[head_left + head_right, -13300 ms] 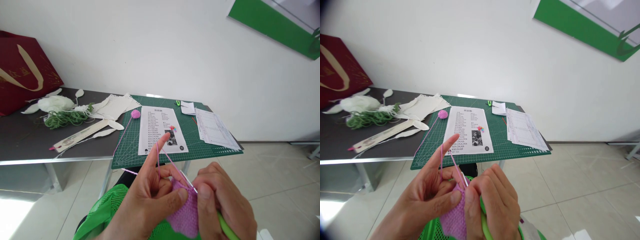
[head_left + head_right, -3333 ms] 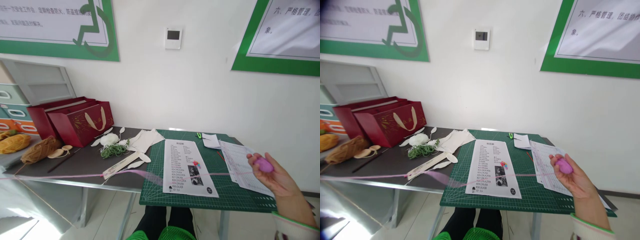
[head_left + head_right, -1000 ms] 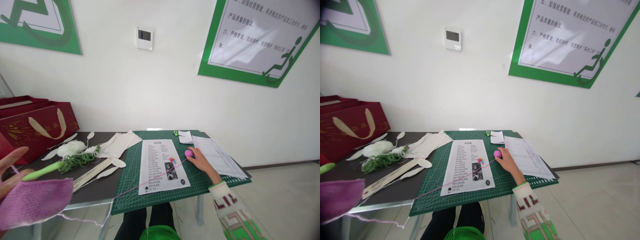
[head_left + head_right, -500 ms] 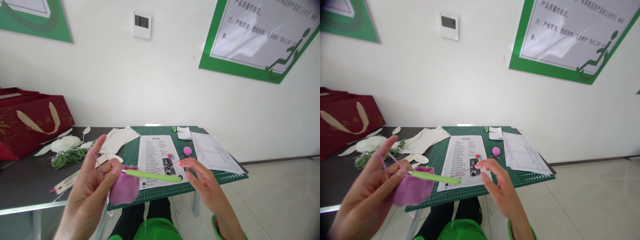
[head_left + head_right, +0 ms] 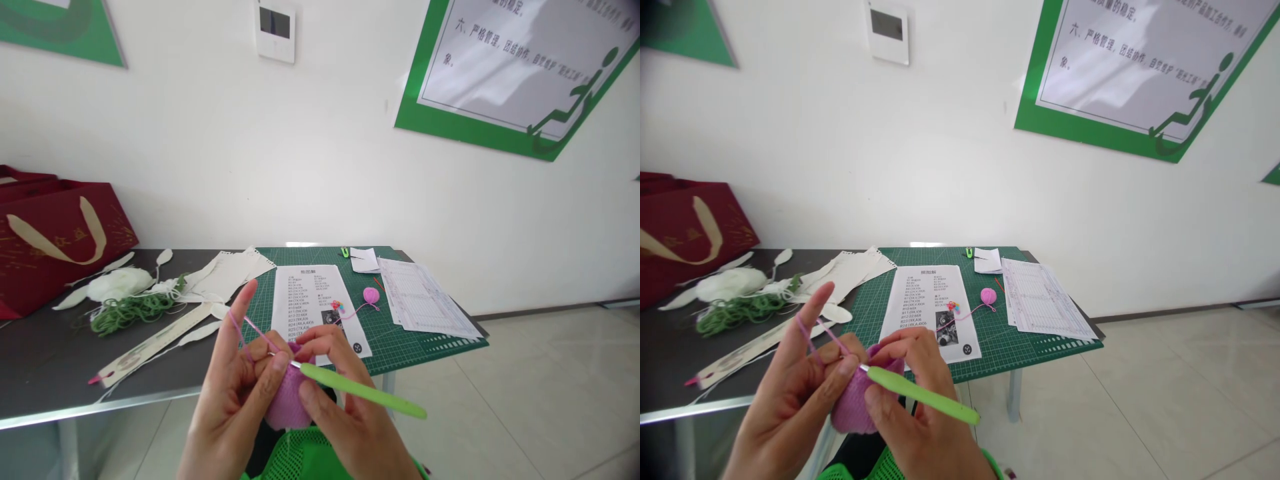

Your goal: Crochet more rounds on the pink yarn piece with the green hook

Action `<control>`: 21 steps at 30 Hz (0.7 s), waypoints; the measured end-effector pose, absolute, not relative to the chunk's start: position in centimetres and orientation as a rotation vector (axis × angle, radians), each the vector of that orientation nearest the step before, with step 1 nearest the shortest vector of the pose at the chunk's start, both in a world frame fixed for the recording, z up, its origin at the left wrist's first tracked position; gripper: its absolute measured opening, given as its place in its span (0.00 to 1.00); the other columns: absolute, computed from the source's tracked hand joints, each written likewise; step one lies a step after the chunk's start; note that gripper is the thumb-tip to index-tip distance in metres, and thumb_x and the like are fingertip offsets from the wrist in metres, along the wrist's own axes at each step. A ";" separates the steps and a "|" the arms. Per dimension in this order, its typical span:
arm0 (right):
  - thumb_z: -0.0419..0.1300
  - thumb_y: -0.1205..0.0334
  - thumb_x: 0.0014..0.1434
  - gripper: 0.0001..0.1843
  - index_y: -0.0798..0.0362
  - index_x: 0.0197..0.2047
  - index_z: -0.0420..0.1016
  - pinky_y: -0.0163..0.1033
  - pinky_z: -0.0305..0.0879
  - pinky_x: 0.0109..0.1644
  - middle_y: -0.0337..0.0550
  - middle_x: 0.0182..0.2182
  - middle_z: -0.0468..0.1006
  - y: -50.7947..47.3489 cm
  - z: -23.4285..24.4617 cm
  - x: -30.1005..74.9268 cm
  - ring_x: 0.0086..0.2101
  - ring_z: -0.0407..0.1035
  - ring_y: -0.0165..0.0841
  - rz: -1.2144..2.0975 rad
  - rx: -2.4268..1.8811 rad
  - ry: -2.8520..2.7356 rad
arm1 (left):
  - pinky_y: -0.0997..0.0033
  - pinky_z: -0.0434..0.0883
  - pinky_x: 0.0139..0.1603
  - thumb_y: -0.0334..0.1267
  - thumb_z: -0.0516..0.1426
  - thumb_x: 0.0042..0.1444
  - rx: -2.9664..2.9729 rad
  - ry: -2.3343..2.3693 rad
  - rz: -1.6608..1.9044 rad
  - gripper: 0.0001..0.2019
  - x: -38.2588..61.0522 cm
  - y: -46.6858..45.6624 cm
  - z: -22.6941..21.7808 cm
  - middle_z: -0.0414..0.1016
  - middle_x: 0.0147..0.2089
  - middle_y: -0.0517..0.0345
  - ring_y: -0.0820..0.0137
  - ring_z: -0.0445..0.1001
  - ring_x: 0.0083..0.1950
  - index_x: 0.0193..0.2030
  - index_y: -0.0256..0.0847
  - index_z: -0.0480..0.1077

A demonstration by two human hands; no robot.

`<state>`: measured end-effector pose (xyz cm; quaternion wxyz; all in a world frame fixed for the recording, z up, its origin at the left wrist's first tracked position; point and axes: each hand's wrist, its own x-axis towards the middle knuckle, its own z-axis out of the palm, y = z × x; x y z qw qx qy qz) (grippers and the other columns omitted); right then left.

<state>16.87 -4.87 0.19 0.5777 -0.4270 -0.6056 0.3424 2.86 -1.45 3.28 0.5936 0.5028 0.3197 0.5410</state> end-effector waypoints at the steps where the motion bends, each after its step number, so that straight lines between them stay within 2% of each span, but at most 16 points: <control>1: 0.61 0.55 0.66 0.05 0.45 0.43 0.74 0.45 0.66 0.58 0.42 0.48 0.74 -4.8 0.4 16.9 0.52 0.69 0.37 0.820 -0.982 -1.413 | 0.81 0.65 0.27 0.43 0.64 0.62 1.156 0.742 1.247 0.41 2.9 -1.5 3.4 0.73 0.28 0.64 0.74 0.65 0.26 0.76 0.62 0.48; 3: 0.61 0.56 0.65 0.07 0.48 0.36 0.73 0.42 0.67 0.52 0.41 0.42 0.74 -4.6 0.8 16.9 0.45 0.70 0.34 0.855 -0.943 -1.407 | 0.81 0.65 0.26 0.43 0.64 0.62 1.137 0.743 1.237 0.42 2.8 -1.6 3.6 0.72 0.28 0.64 0.74 0.64 0.26 0.77 0.59 0.46; 5: 0.62 0.58 0.64 0.08 0.50 0.33 0.72 0.39 0.66 0.50 0.41 0.39 0.74 -4.6 1.1 17.1 0.42 0.70 0.32 0.888 -0.907 -1.394 | 0.81 0.65 0.27 0.43 0.63 0.63 1.129 0.738 1.217 0.42 2.8 -1.7 3.7 0.72 0.28 0.64 0.74 0.63 0.26 0.77 0.57 0.45; 13: 0.63 0.54 0.64 0.12 0.51 0.32 0.72 0.38 0.63 0.45 0.40 0.36 0.73 -5.2 0.9 18.1 0.39 0.67 0.31 0.937 -0.845 -1.361 | 0.82 0.61 0.24 0.42 0.65 0.61 1.074 0.667 1.198 0.42 3.0 -1.4 3.1 0.71 0.28 0.65 0.76 0.60 0.24 0.76 0.59 0.47; 21: 0.61 0.55 0.65 0.12 0.52 0.32 0.71 0.37 0.60 0.41 0.38 0.33 0.70 -5.6 0.8 17.4 0.35 0.64 0.29 0.967 -0.921 -1.294 | 0.83 0.64 0.26 0.43 0.65 0.62 1.105 0.702 1.184 0.43 3.6 -1.8 3.0 0.72 0.29 0.65 0.75 0.62 0.25 0.77 0.56 0.45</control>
